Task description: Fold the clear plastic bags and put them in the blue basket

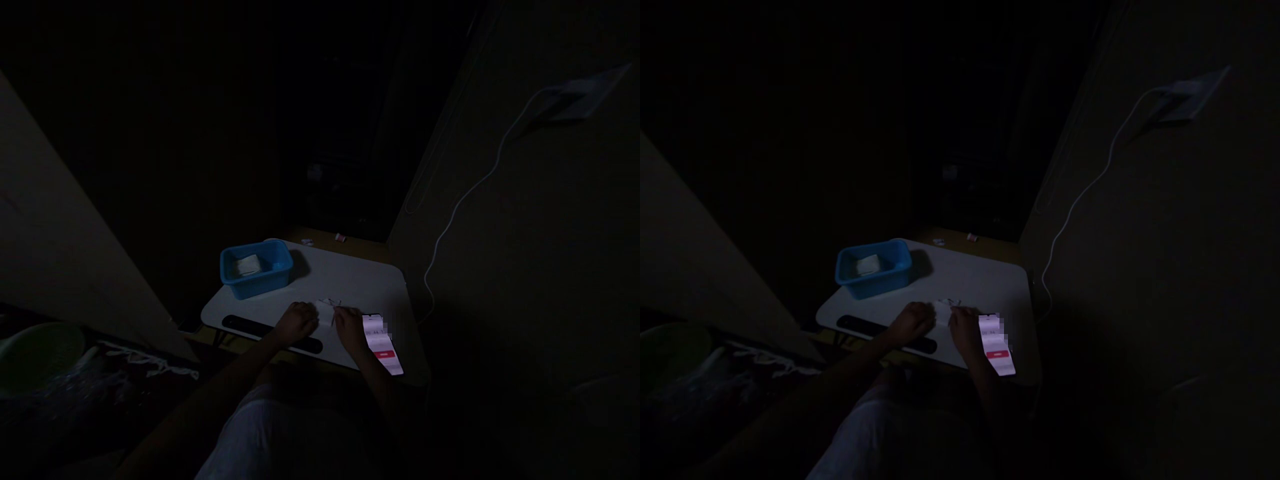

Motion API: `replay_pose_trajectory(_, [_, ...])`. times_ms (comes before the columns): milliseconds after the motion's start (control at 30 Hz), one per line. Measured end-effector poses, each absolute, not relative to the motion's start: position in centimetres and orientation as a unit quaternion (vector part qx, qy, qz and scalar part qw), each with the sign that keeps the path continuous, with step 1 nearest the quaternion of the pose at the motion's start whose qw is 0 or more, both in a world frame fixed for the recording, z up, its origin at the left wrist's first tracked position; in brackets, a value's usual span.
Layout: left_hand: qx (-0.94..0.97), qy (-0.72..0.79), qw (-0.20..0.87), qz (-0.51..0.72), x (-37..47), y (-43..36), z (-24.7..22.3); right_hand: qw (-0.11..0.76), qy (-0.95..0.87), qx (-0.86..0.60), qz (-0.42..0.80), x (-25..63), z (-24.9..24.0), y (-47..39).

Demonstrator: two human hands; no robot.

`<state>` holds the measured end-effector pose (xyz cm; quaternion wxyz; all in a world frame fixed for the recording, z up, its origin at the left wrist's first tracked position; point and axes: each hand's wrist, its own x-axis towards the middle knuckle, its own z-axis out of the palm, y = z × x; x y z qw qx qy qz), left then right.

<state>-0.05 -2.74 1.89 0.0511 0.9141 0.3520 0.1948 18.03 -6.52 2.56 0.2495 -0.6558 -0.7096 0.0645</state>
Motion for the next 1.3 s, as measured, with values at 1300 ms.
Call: replay_pose_trajectory(1300, [0.917, 0.389, 0.02, 0.083, 2.5, -1.4, -0.2, 0.11, -0.746, -0.656, 0.001, 14.8, 0.9, -5.8])
